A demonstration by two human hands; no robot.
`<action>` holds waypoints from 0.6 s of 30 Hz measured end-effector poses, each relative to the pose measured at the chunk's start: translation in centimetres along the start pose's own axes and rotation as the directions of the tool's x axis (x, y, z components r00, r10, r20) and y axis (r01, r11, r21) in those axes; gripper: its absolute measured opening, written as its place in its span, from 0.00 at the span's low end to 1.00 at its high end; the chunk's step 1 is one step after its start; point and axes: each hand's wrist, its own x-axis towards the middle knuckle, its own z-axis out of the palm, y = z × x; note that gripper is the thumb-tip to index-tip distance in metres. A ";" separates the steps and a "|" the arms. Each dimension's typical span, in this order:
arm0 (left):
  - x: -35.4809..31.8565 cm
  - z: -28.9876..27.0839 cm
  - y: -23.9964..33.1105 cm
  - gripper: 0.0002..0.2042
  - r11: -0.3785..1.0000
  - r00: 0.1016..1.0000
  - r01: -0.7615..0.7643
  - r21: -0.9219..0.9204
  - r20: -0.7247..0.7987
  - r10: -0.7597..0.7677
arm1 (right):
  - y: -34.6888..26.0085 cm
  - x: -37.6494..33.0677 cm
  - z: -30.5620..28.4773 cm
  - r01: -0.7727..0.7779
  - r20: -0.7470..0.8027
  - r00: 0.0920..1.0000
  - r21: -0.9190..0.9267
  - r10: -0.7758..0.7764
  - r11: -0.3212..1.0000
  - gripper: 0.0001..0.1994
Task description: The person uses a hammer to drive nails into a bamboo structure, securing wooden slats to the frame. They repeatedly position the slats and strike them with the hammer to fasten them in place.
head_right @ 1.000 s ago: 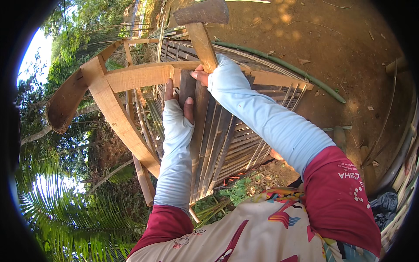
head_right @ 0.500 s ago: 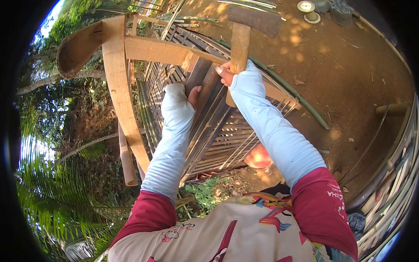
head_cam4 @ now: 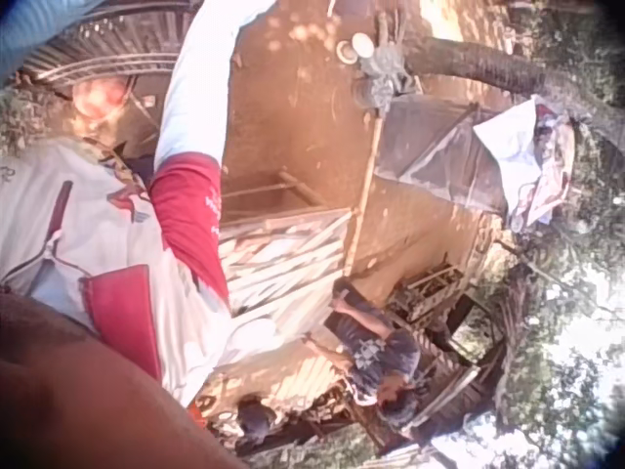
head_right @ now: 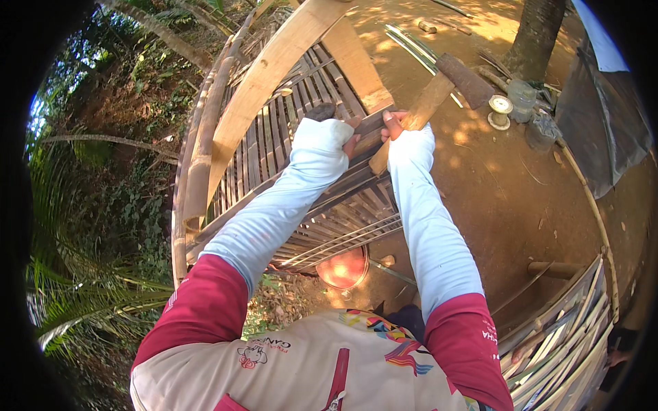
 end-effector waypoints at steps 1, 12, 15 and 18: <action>-0.6 1.0 -1.0 0.06 0.999 0.999 -0.004 -0.042 -0.034 0.002 | 1.2 0.7 -0.1 0.042 0.020 0.999 -0.017 -0.041 0.999 0.11; -21.0 -4.8 -7.1 0.37 0.902 0.903 0.410 0.136 -0.197 -0.381 | 3.2 11.9 -5.5 0.031 0.122 0.993 -0.172 -0.011 0.985 0.17; -25.0 -6.0 -10.2 0.38 0.892 0.903 0.396 0.219 -0.267 -0.335 | 4.5 16.1 -8.0 0.029 0.155 0.988 -0.182 -0.001 0.983 0.18; -26.8 -6.9 -12.4 0.37 0.864 0.877 0.450 0.228 -0.297 -0.378 | 6.2 14.8 -6.8 0.101 0.177 0.982 -0.175 -0.070 0.979 0.18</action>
